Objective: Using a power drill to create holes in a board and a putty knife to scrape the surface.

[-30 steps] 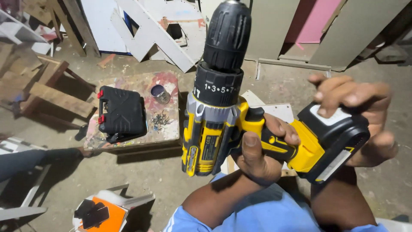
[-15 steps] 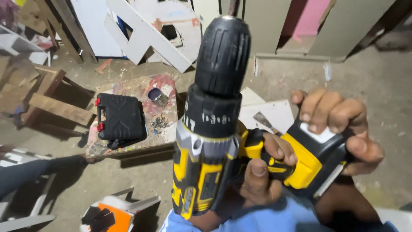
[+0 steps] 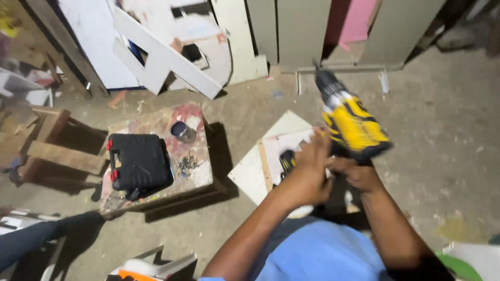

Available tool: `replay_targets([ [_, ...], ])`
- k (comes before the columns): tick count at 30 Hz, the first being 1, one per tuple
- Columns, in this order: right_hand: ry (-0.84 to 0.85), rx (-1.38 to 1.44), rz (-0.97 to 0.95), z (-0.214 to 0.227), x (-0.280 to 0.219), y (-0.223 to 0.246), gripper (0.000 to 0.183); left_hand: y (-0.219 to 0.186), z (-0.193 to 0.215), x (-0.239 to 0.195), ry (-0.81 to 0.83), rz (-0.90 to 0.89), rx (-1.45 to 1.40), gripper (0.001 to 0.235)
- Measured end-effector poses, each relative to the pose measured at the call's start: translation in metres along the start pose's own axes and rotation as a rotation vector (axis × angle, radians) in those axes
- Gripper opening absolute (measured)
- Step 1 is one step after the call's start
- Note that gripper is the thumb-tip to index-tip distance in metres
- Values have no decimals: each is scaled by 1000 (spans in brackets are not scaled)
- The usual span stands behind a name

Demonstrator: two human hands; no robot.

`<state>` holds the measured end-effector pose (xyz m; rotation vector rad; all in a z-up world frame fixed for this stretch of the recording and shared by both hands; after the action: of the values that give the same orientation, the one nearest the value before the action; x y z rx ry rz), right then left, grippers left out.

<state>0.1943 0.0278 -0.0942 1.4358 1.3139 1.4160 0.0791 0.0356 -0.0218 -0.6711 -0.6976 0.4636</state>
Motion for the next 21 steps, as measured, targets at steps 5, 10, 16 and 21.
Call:
replay_targets([
  [5, -672, 238, -316, 35, -46, -1, 18, -5, 14, -24, 428, 204, 9, 87],
  [10, -475, 222, -420, 111, -121, -53, 48, 106, 61, -47, -242, 498, -256, 48],
  [16, -848, -600, -713, 132, -144, 27, 10, 196, -63, -96, -211, 566, -275, 41],
  [21, -776, -766, -777, 137, -144, 28, 13, 113, -124, -104, 46, 302, -294, 25],
])
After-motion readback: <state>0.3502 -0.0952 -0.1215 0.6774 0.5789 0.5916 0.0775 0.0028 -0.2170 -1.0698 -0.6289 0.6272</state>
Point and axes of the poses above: each hand's wrist, its own x-axis towards the middle knuckle, its own z-axis out of the back of the hand, y = z × x, the point moved 7 cm from there along x, towards the middle knuckle, and after that the axes turned 13 degrees about -x, right-handed, at the moved point
